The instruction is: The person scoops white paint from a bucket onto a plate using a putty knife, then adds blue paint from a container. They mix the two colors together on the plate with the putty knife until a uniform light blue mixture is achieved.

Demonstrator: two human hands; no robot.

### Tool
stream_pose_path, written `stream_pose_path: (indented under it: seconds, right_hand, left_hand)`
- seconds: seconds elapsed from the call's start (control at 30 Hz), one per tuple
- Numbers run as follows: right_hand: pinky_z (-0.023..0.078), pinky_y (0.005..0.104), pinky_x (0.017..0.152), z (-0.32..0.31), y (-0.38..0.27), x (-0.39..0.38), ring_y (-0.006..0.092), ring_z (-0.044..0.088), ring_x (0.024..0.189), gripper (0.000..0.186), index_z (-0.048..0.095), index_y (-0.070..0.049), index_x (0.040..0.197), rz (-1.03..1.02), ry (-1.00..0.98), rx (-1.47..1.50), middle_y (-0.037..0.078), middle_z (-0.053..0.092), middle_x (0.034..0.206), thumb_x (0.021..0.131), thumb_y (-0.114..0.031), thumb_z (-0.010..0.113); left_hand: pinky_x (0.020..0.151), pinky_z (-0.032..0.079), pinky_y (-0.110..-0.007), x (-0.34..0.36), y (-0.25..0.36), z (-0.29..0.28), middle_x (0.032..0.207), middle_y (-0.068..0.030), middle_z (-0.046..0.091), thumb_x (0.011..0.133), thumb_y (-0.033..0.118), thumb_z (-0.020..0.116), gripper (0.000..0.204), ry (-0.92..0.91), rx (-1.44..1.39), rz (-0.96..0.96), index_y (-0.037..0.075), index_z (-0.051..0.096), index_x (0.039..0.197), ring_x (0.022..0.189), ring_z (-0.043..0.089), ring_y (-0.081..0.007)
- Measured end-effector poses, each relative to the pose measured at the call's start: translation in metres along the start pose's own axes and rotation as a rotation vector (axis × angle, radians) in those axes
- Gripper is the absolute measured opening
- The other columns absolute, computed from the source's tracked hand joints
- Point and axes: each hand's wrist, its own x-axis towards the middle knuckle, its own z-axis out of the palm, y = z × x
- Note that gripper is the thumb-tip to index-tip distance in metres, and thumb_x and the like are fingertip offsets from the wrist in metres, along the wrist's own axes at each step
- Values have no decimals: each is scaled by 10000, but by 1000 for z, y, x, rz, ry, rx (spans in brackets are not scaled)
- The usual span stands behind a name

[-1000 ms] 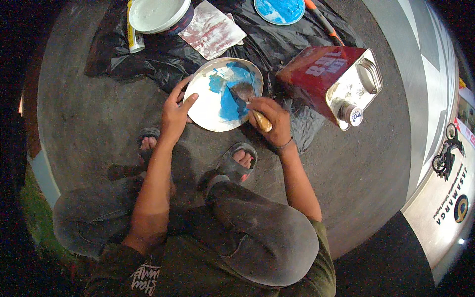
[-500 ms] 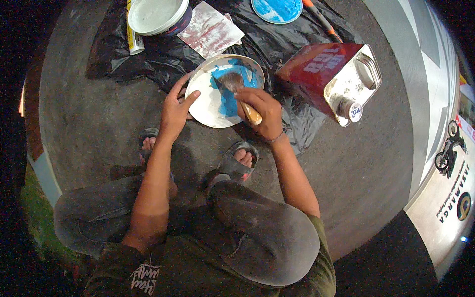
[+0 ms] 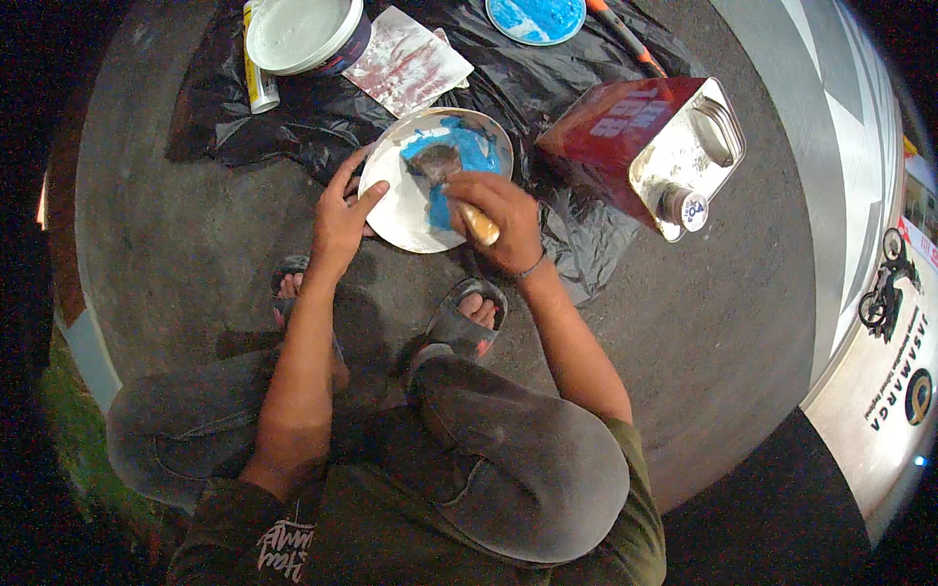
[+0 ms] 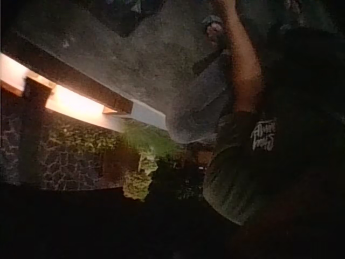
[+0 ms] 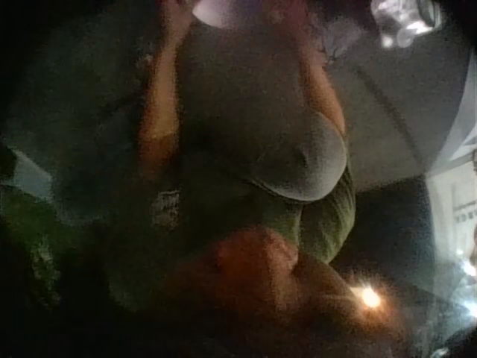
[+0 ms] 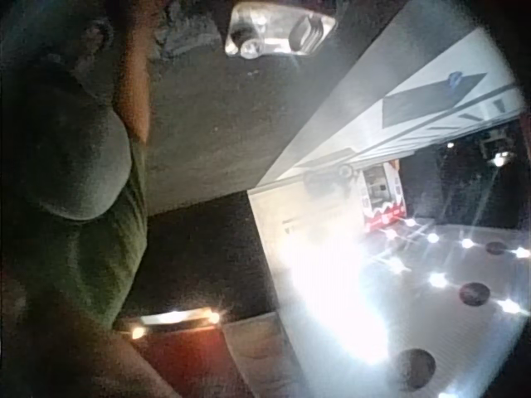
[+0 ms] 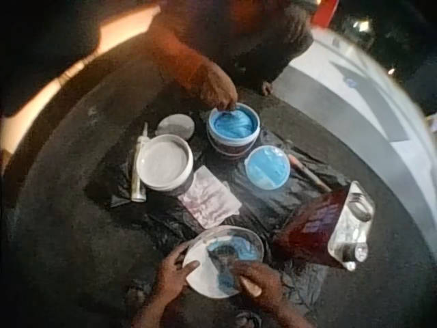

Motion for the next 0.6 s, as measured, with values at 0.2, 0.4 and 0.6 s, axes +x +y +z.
stream_pose_path:
  seconds: [0.2, 0.4, 0.6]
  right_hand:
    - [559, 391, 850, -15, -7, -31, 324, 688, 1001, 286, 703, -82, 1057, 32, -209, 9, 117, 706, 1100, 779, -79, 768]
    - [551, 355, 862, -28, -16, 5, 301, 705, 1003, 279, 712, -60, 1054, 5, 11, -7, 134, 721, 1079, 784, -5, 754]
    - [559, 370, 844, -9, 12, -29, 306, 706, 983, 263, 708, -79, 1044, 62, 2, -21, 125, 718, 1081, 789, -61, 771]
  left_hand:
    - [622, 493, -234, -5, 8, -4, 985, -77, 705, 930, 112, 711, 540, -13, -37, 69, 89, 523, 1436, 775, 650, -94]
    - [552, 472, -227, -3, 4, -5, 953, -62, 695, 920, 118, 721, 548, 20, -2, 21, 90, 527, 1432, 768, 639, -70]
    - [509, 455, -236, -3, -2, -1, 944, -58, 693, 920, 131, 719, 550, 25, -25, 20, 94, 523, 1433, 742, 626, -65]
